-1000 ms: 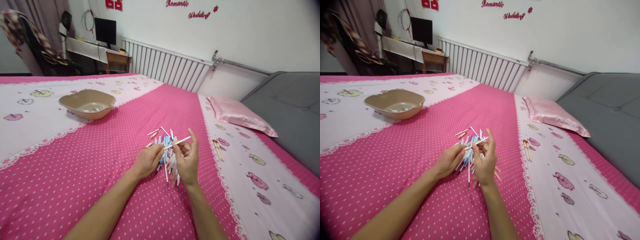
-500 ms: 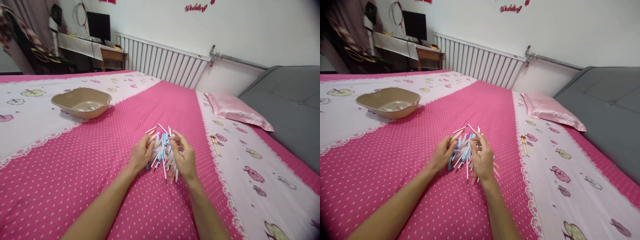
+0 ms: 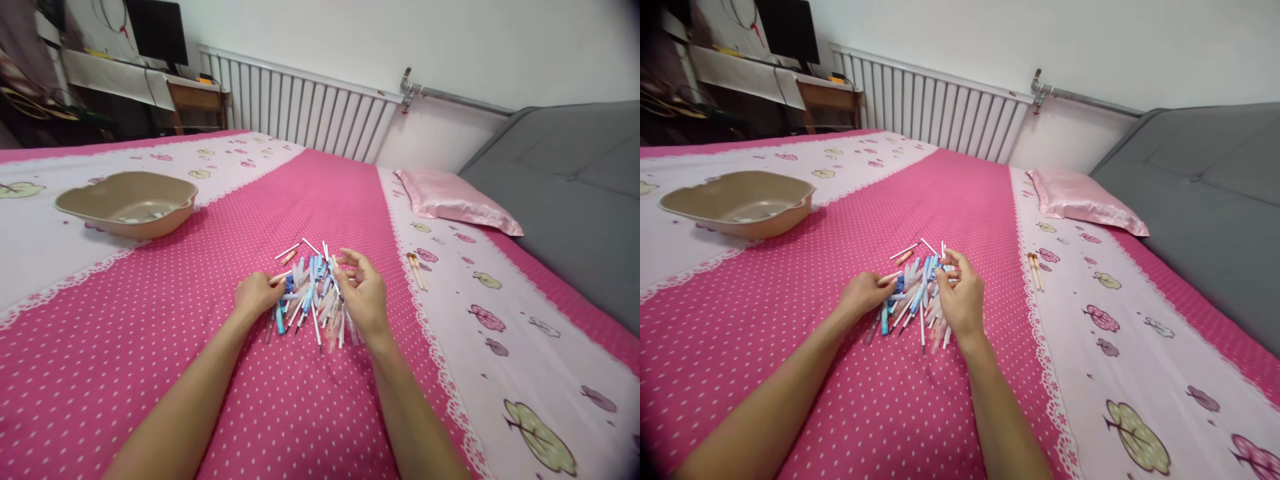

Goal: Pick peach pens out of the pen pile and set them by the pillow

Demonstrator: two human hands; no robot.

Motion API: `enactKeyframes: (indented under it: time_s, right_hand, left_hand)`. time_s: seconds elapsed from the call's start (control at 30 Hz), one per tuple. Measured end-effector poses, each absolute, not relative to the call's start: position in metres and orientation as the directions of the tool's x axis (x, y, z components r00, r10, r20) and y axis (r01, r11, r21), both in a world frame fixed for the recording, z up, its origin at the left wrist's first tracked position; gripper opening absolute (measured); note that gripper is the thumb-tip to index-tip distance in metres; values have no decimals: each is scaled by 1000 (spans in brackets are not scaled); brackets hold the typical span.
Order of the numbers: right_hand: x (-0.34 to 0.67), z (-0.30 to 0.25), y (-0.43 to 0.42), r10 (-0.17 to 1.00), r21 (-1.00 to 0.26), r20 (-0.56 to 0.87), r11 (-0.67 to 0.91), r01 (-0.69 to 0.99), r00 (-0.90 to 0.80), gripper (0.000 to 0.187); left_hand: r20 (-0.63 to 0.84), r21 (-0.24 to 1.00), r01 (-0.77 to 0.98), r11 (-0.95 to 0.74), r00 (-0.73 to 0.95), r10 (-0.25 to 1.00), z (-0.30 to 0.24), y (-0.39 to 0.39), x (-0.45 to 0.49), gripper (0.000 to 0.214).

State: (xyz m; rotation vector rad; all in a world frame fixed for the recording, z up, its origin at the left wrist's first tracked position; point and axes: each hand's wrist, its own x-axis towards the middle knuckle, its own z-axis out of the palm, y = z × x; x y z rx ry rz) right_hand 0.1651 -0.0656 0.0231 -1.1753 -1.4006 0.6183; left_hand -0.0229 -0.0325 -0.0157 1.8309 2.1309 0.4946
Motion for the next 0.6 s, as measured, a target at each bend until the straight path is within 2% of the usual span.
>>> enactKeyframes:
  time_s: [0.17,0.23,0.37,0.43,0.5,0.6]
  right_hand:
    - [162,23,-64,889,-877,429,366,310,163,35]
    - [159,21,-62,887,-866,436,368,339,152,34]
    - [153,18,-59,863,-792,495,400,462,101,33]
    - [149,20,-62,835,-721,547,430,544,65,34]
    - [144,23,-70,812,-648,584,447,617,25,34]
    - [138,23,-89,824,-586,567,402,704,2,35]
  left_hand:
    - [43,514,849,125,-171,984,-14,-38,-27,47]
    - [113,599,790,127,-241,964,-12,-42,-27,48]
    - [298,665,745,45,-321,899,-11,-54,-27,48]
    - [418,669,742,-44,-327,848,-14,-60,-28,42]
    - [537,610,789,-72,-344,770,-18,-65,-30,39]
    - [597,575,812,-101,-332,730,-23,-69,-36,34]
